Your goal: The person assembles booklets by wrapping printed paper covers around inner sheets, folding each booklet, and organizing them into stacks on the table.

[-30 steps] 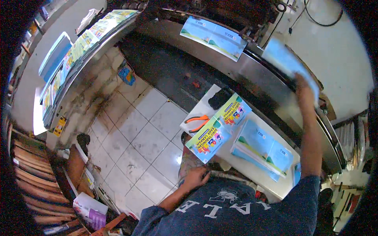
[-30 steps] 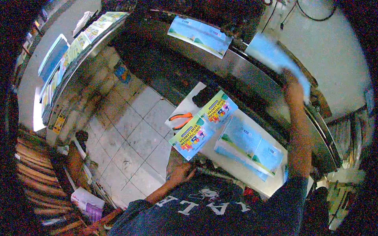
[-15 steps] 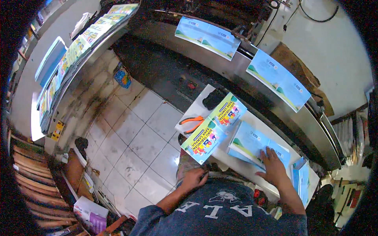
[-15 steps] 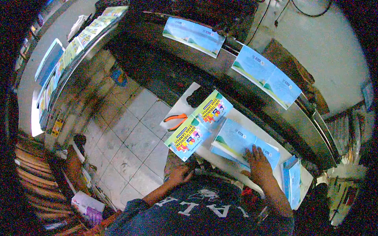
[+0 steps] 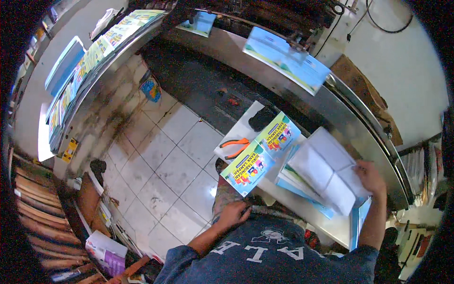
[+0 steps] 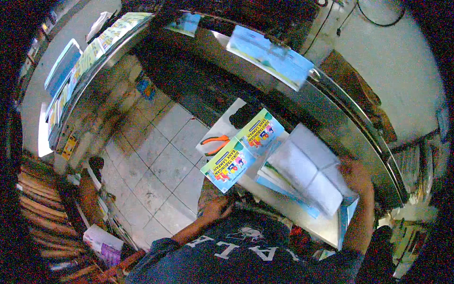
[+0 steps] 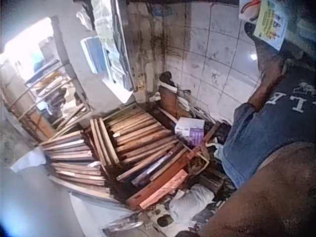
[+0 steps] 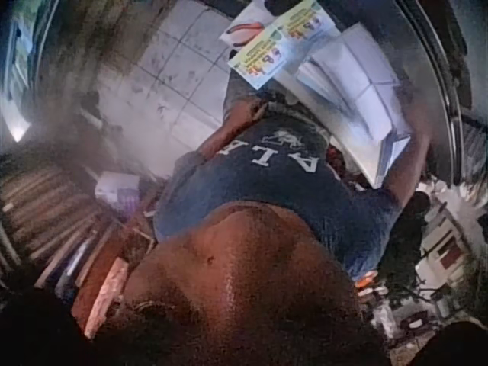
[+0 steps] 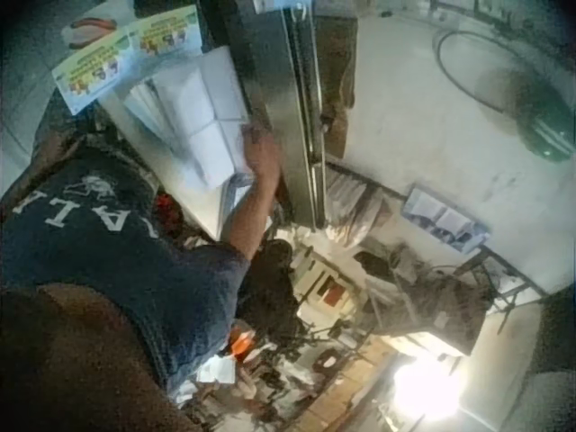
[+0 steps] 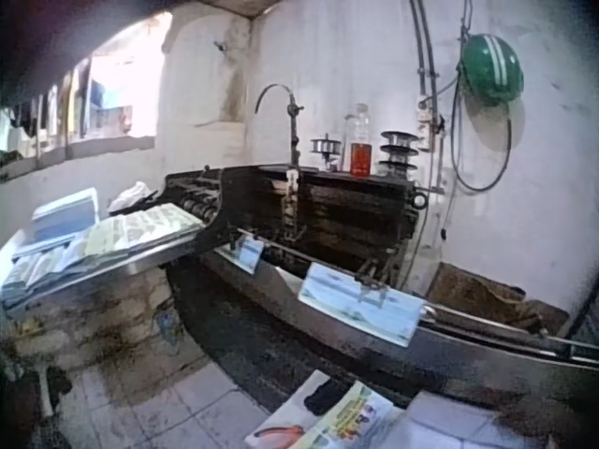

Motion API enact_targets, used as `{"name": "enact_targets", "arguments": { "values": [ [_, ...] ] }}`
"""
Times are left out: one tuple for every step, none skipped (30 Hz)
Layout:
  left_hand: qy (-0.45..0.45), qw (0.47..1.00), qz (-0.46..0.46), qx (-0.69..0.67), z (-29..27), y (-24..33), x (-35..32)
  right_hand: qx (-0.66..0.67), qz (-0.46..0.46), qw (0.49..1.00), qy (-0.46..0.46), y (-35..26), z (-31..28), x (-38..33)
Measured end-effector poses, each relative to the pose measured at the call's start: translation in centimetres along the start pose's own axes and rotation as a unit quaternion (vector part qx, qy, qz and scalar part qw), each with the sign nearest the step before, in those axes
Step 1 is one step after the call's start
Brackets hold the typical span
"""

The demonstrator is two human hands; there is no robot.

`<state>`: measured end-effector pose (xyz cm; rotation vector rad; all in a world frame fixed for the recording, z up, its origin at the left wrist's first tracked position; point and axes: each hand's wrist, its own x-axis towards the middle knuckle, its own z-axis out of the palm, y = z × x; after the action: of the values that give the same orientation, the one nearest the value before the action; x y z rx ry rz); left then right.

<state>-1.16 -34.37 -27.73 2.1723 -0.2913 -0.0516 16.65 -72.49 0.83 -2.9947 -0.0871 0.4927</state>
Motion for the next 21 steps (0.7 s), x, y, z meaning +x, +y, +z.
{"name": "enact_targets", "arguments": {
  "values": [
    [-0.007, 1.000, -0.007, 0.002, -0.3, 0.1, 0.1, -0.017, 0.051, 0.999, -0.012, 0.5, -1.2, 0.5],
    [-0.005, 1.000, -0.007, 0.001, -0.4, 0.0, 0.0, -0.009, 0.073, 0.997, 0.023, 2.5, -2.1, 1.0],
    [-0.015, 1.000, -0.002, 0.023, -0.3, -0.2, -0.1, 0.002, 0.094, 0.994, 0.058, 4.8, -2.9, 1.8],
    [-0.023, 0.999, 0.001, 0.044, -0.2, -0.5, -0.2, 0.022, 0.053, 0.991, 0.120, 5.2, -5.2, 2.0],
    [-0.022, 0.999, 0.001, 0.044, 0.1, -0.7, -0.2, 0.041, 0.015, 0.982, 0.181, 5.7, -7.5, 2.3],
    [-0.009, 0.999, 0.011, 0.035, 0.5, -0.9, -0.1, 0.007, -0.001, 0.958, 0.288, 8.5, -8.8, 3.6],
    [0.003, 0.999, 0.017, 0.028, 0.8, -0.9, 0.0, -0.024, -0.020, 0.921, 0.389, 10.6, -9.7, 5.2],
    [0.003, 0.999, 0.009, 0.032, 0.7, -0.8, -0.2, 0.001, 0.012, 0.900, 0.436, 6.4, -10.6, 6.2],
    [0.019, 0.999, 0.014, 0.029, 0.6, -0.7, -0.3, 0.025, 0.045, 0.874, 0.482, 2.0, -11.6, 6.9],
    [0.033, 0.999, 0.029, 0.021, 0.6, -0.5, -0.1, -0.054, -0.025, 0.826, 0.560, 2.4, -12.0, 8.7],
    [0.032, 0.999, 0.033, 0.021, 0.6, -0.5, 0.0, -0.130, -0.095, 0.763, 0.626, 3.0, -11.5, 11.0],
    [0.016, 0.999, 0.022, 0.028, 0.5, -0.5, 0.0, -0.064, -0.117, 0.784, 0.607, 2.9, -10.9, 12.8],
    [0.001, 0.999, 0.009, 0.037, 0.5, -0.5, 0.0, 0.005, -0.141, 0.800, 0.583, 2.8, -9.9, 14.7],
    [0.003, 0.999, 0.009, 0.038, 0.4, -0.5, 0.0, 0.005, -0.137, 0.817, 0.560, 2.7, -9.0, 16.2],
    [0.008, 0.999, 0.015, 0.031, 0.4, -0.4, 0.1, 0.002, -0.132, 0.833, 0.537, 2.8, -8.0, 17.2],
    [0.012, 0.999, 0.020, 0.024, 0.3, -0.2, 0.2, -0.041, -0.147, 0.852, 0.501, 3.3, -6.1, 18.6],
    [0.011, 0.999, 0.023, 0.024, 0.1, 0.1, 0.3, -0.084, -0.159, 0.868, 0.463, 3.9, -4.5, 19.5],
    [-0.010, 1.000, -0.003, 0.027, -0.4, 0.4, 0.2, -0.103, -0.189, 0.875, 0.433, 1.9, -2.3, 18.9],
    [-0.029, 0.999, -0.029, 0.028, -0.6, 0.6, 0.3, -0.122, -0.221, 0.880, 0.403, -1.0, 0.1, 17.2],
    [-0.024, 0.999, -0.033, 0.029, -0.4, 0.3, 0.2, -0.112, -0.234, 0.885, 0.386, -2.7, 1.3, 15.8],
    [-0.010, 0.999, -0.023, 0.029, 0.1, -0.2, 0.0, -0.104, -0.242, 0.891, 0.370, -3.5, 2.0, 14.6]
  ]
}}
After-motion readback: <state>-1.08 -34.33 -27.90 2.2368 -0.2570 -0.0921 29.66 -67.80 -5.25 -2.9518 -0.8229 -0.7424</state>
